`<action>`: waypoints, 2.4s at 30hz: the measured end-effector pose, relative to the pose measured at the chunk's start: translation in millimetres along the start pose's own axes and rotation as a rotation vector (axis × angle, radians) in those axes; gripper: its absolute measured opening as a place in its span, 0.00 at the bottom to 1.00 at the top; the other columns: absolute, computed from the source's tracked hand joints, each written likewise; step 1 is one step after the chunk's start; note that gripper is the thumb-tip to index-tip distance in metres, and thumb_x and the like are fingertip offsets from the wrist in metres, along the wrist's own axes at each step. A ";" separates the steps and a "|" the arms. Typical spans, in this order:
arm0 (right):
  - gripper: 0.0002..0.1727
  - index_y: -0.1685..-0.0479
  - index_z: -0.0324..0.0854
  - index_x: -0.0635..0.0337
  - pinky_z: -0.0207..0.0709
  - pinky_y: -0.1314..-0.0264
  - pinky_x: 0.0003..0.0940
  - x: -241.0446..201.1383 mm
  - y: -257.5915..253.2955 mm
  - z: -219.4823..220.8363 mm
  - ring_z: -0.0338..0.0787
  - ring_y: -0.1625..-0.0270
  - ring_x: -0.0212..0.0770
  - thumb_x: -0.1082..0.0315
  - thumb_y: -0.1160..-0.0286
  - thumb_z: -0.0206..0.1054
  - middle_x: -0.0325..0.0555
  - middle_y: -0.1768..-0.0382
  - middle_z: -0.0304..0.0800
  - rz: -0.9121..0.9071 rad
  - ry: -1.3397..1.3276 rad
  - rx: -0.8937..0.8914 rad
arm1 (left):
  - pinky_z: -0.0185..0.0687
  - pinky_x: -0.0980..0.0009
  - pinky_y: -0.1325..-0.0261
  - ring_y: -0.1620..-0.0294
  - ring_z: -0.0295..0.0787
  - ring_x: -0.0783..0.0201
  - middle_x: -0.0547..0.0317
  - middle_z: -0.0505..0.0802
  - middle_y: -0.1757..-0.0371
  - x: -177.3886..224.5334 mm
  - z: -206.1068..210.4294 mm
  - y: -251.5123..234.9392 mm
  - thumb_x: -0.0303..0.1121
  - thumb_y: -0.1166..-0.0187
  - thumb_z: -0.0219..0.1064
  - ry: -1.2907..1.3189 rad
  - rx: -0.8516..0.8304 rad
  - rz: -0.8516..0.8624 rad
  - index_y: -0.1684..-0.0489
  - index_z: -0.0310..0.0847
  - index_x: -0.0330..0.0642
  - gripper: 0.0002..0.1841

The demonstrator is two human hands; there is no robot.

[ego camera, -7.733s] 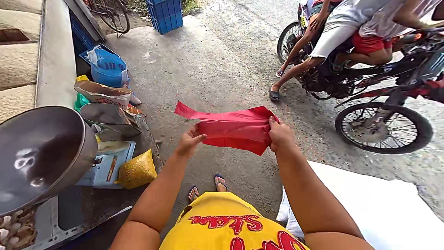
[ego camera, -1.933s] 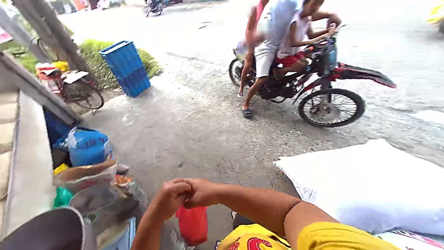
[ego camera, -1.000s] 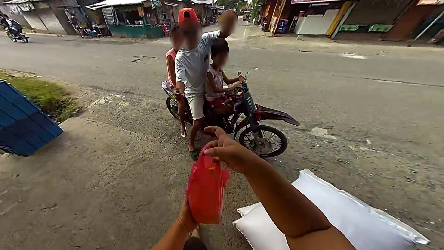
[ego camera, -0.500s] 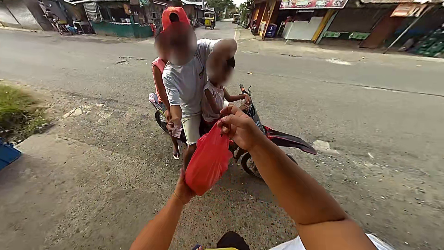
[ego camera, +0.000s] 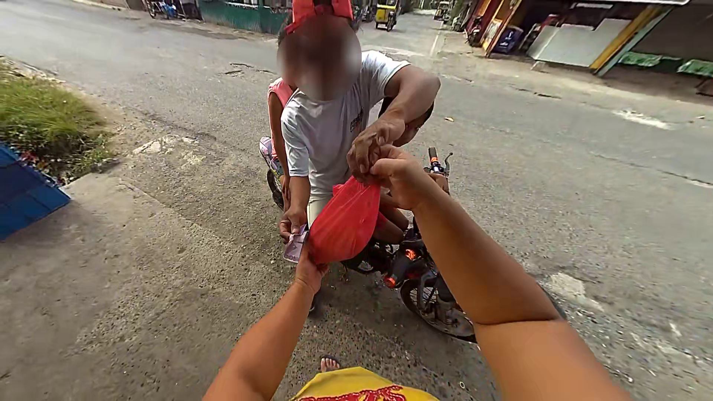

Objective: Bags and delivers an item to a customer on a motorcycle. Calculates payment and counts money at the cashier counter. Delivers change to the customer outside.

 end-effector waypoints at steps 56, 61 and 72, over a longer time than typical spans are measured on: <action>0.16 0.49 0.88 0.61 0.87 0.45 0.39 -46.7 1003.4 770.4 0.93 0.57 0.35 0.62 0.31 0.78 0.44 0.60 0.94 -0.485 0.079 -2.734 | 0.86 0.67 0.45 0.55 0.91 0.68 0.56 0.95 0.62 -317.5 -478.6 1056.6 0.35 0.27 0.77 -0.062 2.190 0.558 0.65 0.94 0.36 0.09; 0.18 0.50 0.87 0.62 0.87 0.48 0.43 -69.1 1155.1 810.7 0.92 0.59 0.38 0.62 0.36 0.82 0.46 0.62 0.94 -0.503 0.152 -3.058 | 0.89 0.62 0.44 0.55 0.92 0.63 0.51 0.95 0.59 -382.4 -511.5 1173.9 0.29 0.25 0.74 0.105 2.331 0.410 0.60 0.93 0.33 0.07; 0.11 0.54 0.88 0.68 0.84 0.51 0.31 -125.2 1403.9 902.4 0.88 0.62 0.28 0.70 0.29 0.76 0.41 0.64 0.92 -0.191 0.118 -3.069 | 0.91 0.74 0.64 0.67 0.92 0.74 0.61 0.95 0.60 -518.3 -573.2 1392.2 0.27 0.31 0.71 0.146 2.475 0.555 0.62 0.94 0.40 0.06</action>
Point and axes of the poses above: each hand's wrist, its own y-axis away from the middle knuckle, its own z-axis out of the palm, x = y × z, the point moved 5 cm from there along -y, towards the middle knuckle
